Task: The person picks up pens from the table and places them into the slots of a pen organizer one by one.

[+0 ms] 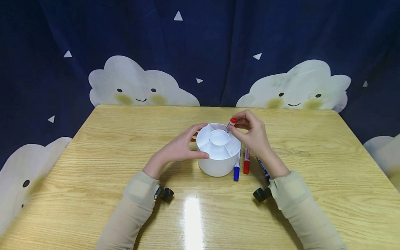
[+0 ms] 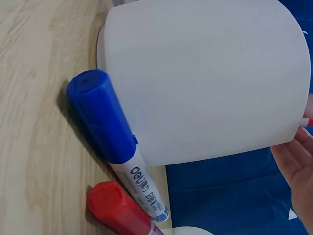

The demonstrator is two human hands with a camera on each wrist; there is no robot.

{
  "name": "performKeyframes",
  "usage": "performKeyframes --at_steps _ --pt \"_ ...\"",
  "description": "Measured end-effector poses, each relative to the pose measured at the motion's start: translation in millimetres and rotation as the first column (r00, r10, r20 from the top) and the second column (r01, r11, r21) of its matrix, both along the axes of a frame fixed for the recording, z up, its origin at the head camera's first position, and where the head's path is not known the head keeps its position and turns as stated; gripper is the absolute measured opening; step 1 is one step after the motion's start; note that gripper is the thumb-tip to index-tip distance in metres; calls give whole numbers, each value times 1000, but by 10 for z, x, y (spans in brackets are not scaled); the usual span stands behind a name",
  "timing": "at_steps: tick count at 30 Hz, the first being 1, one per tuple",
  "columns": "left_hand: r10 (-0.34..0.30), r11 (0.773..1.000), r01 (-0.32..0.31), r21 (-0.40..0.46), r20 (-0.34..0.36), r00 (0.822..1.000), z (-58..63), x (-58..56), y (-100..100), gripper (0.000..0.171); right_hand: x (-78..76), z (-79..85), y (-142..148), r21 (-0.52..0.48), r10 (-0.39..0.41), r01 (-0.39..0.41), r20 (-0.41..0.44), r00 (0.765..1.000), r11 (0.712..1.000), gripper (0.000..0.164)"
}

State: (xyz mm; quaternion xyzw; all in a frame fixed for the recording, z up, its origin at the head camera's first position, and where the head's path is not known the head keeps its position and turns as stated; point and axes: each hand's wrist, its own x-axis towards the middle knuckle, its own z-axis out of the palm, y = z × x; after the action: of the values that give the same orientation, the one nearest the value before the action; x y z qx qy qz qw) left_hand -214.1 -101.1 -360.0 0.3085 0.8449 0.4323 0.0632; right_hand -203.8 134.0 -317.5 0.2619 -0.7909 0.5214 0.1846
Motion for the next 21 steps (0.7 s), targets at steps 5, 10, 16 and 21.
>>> performKeyframes --at_steps 5,10,16,21 --pt "-4 1000 4 4 -1 1000 0 0 0 92 -71 -113 37 -24 39 -39 -27 999 999 26" --pt "-3 1000 3 5 12 1000 9 0 7 91 -190 -267 109 -20 26 -27 -17 1000 999 27" --pt "-12 1000 12 6 9 1000 6 -6 10 91 -182 -305 176 -25 -12 12 7 1000 1000 28" --pt "-13 1000 13 7 2 1000 -7 -12 10 91 -118 -274 192 -47 0 1 21 1000 999 27"
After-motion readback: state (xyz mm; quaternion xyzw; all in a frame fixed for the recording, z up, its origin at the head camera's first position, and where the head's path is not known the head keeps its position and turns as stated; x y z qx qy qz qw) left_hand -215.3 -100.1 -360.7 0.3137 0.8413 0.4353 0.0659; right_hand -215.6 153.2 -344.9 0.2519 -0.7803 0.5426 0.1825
